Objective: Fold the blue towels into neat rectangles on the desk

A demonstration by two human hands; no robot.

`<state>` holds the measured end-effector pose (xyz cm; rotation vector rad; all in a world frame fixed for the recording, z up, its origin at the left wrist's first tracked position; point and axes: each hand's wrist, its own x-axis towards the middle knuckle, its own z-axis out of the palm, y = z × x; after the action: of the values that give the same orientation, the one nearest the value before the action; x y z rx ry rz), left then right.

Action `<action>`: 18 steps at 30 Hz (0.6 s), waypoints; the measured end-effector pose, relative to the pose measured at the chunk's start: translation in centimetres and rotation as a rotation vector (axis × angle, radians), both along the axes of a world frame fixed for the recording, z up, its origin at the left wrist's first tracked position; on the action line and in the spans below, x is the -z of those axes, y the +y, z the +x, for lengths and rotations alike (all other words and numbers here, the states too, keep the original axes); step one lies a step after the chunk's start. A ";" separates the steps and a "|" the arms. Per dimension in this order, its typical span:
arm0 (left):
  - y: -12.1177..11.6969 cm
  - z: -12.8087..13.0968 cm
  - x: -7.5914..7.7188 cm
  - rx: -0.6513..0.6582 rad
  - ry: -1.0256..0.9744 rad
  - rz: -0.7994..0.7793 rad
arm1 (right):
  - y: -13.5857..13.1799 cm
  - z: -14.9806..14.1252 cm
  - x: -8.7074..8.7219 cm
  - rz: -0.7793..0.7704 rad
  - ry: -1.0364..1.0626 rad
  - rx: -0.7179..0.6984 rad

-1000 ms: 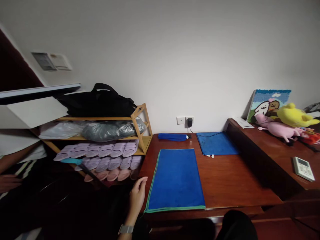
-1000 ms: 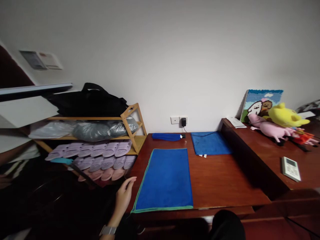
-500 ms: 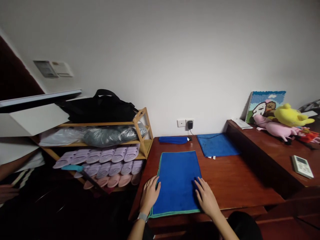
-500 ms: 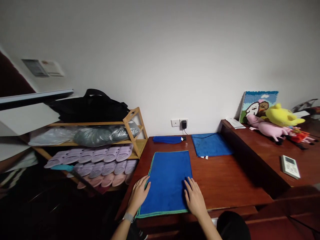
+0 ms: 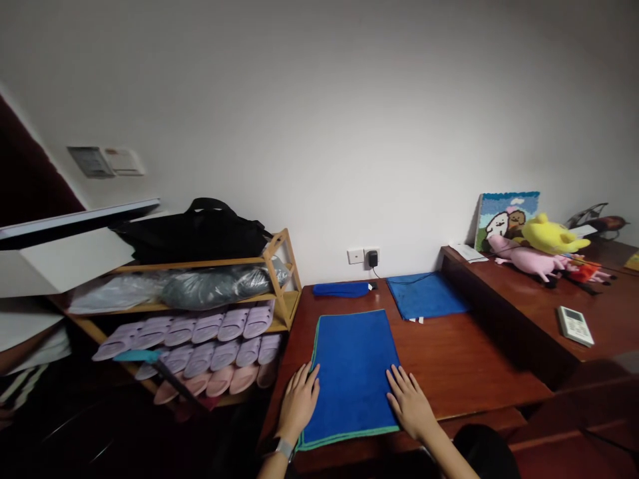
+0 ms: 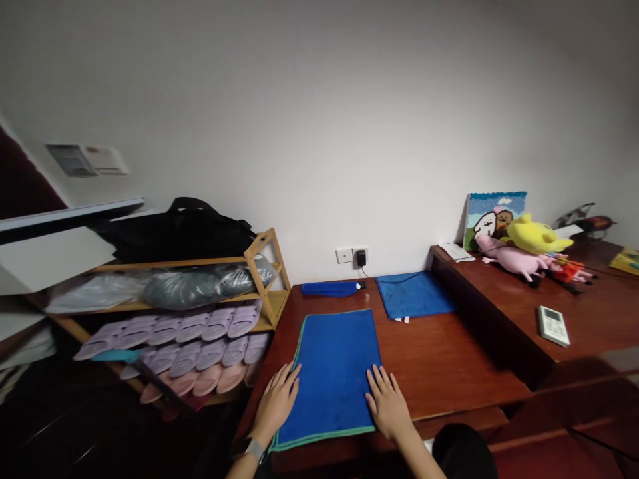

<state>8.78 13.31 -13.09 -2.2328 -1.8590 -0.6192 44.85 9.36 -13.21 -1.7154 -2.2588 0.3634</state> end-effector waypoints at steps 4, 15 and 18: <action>-0.4 0.4 -0.5 -0.002 0.057 -0.023 | 0.1 0.4 -0.6 -0.001 0.025 0.017; 0.3 11.5 -0.9 0.188 0.042 -0.122 | 2.5 -0.6 -0.5 0.019 -0.012 -0.023; -0.2 9.0 0.5 0.123 0.050 -0.176 | 2.4 -0.4 -0.2 0.002 -0.030 -0.017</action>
<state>17.83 13.14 -13.54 -2.4643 -1.8277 -0.4278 44.45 11.75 -13.00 -1.7128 -2.2948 0.3407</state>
